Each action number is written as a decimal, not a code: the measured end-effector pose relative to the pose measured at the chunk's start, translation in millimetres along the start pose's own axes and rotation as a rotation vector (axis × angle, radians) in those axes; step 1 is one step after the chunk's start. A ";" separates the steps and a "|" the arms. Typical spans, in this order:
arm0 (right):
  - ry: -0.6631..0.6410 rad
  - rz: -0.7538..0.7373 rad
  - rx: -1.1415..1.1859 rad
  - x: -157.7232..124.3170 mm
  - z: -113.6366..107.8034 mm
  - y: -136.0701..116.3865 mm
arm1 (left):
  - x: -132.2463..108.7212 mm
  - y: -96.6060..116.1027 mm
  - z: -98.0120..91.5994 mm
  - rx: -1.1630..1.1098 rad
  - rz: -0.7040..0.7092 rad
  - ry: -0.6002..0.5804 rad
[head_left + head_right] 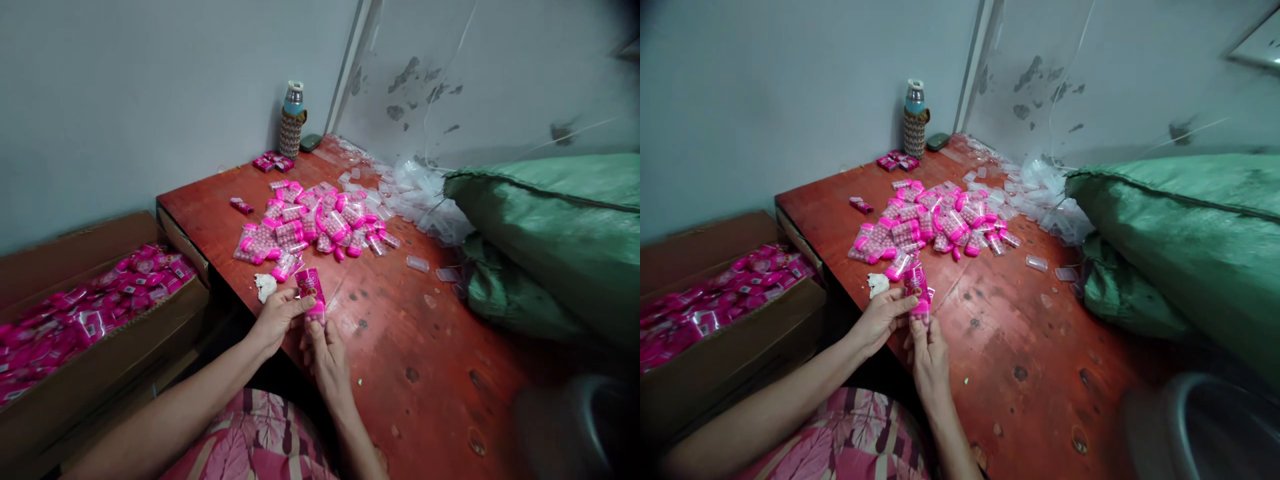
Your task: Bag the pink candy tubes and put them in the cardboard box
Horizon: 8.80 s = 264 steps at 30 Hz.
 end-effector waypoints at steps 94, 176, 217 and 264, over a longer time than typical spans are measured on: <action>0.321 -0.132 -1.263 137.2 -89.8 -35.8 | 1.5 5.1 -26.4 0.415 0.009 0.196; -0.044 -0.228 -0.565 -15.1 -109.6 -35.6 | 21.1 -45.1 40.1 0.916 0.312 -0.713; 0.032 -0.315 -1.195 -7.3 -135.0 3.4 | 26.2 -37.5 16.7 0.434 -0.128 -0.408; 0.295 -0.063 0.309 -25.6 -35.9 6.8 | 14.8 -34.3 29.6 -0.255 -0.048 0.015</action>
Point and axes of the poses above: each hand's wrist, its own x-axis towards the middle knuckle, its own z-axis out of the palm, y = z × x, the point moved 3 cm from there along x, towards the middle knuckle, and after that the axes turned 9 degrees about -y, right-handed, at the moved point
